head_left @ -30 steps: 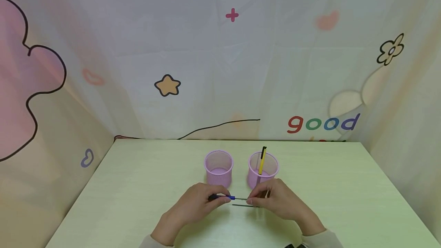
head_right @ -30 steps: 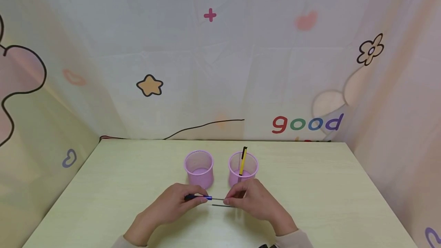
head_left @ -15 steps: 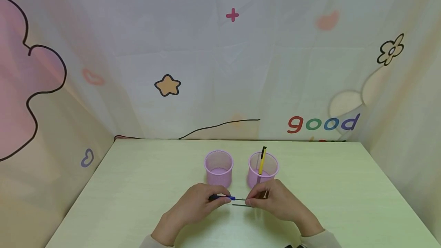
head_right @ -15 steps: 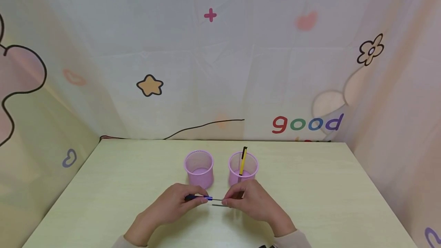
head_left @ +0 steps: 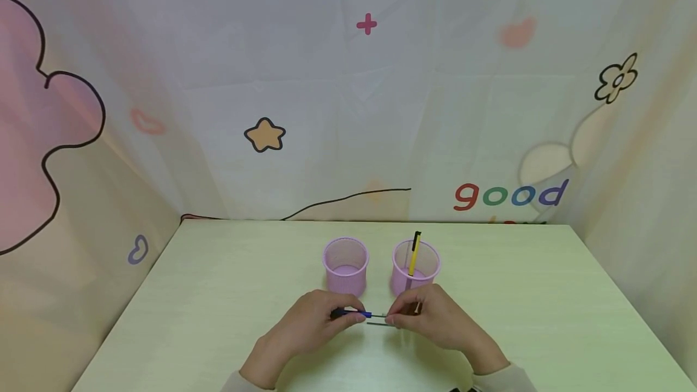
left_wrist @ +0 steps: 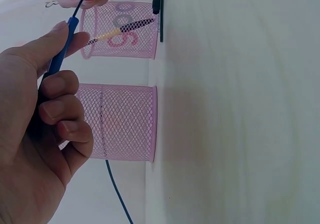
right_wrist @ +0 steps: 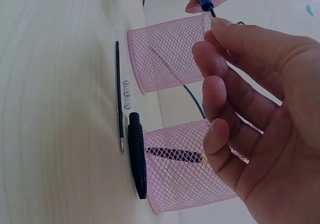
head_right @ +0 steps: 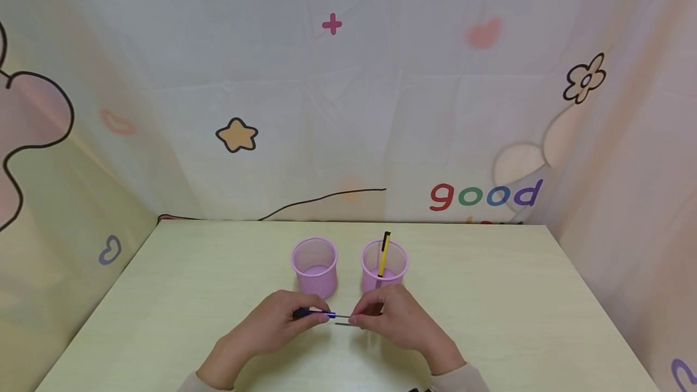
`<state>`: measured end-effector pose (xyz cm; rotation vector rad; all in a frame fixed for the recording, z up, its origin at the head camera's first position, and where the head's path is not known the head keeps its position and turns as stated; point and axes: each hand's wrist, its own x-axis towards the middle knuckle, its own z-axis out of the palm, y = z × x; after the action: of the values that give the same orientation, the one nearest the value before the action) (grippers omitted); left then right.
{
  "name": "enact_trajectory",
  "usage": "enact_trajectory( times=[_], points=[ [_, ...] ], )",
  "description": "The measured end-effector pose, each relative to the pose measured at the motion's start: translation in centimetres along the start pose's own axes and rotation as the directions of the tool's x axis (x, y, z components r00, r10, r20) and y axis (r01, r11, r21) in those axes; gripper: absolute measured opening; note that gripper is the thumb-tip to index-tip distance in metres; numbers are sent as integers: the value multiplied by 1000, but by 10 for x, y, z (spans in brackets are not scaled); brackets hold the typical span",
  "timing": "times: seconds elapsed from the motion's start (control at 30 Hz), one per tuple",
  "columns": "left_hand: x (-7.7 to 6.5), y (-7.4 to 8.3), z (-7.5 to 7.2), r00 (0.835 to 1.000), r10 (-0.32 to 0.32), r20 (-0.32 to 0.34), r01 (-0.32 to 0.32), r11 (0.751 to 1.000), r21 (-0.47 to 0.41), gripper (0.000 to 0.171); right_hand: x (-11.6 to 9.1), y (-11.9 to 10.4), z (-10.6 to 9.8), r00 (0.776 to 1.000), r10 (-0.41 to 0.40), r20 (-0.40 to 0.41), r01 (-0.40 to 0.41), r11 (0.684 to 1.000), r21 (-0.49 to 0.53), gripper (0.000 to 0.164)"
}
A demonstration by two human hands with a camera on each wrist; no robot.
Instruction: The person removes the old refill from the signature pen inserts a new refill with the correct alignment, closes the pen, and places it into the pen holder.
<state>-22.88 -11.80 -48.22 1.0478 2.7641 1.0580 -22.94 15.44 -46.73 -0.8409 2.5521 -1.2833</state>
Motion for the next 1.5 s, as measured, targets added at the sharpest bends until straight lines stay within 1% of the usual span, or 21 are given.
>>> enact_trajectory(
  times=[0.1,0.2,0.37,0.47,0.8,1.1,1.3,1.5],
  points=[
    [0,1,-1,1000,2,-2,-2,1000,14,17,1,0,1,1000,-4,3,4,1000,9,8],
    [0,3,-1,1000,1,3,-2,999,40,18,1,0,3,1000,-2,4,2,1000,15,7],
    [1,6,-3,999,-17,27,15,997,81,20,2,-1,5,1000,-6,12,5,999,33,6],
    [2,8,-3,999,-22,28,19,994,107,20,2,-3,5,1000,-8,18,8,999,42,7],
    [1,12,0,1000,23,10,-24,982,187,16,3,-5,9,999,15,32,-16,999,49,8],
    [1,12,3,998,60,17,-63,970,236,21,3,-6,11,999,-18,33,17,999,28,7],
    [1,12,5,997,70,24,-73,967,243,17,3,-4,12,999,-17,31,17,1000,6,6],
    [1,12,5,997,77,8,-77,969,234,13,3,-5,12,999,-16,28,16,1000,-14,5]
  ],
)
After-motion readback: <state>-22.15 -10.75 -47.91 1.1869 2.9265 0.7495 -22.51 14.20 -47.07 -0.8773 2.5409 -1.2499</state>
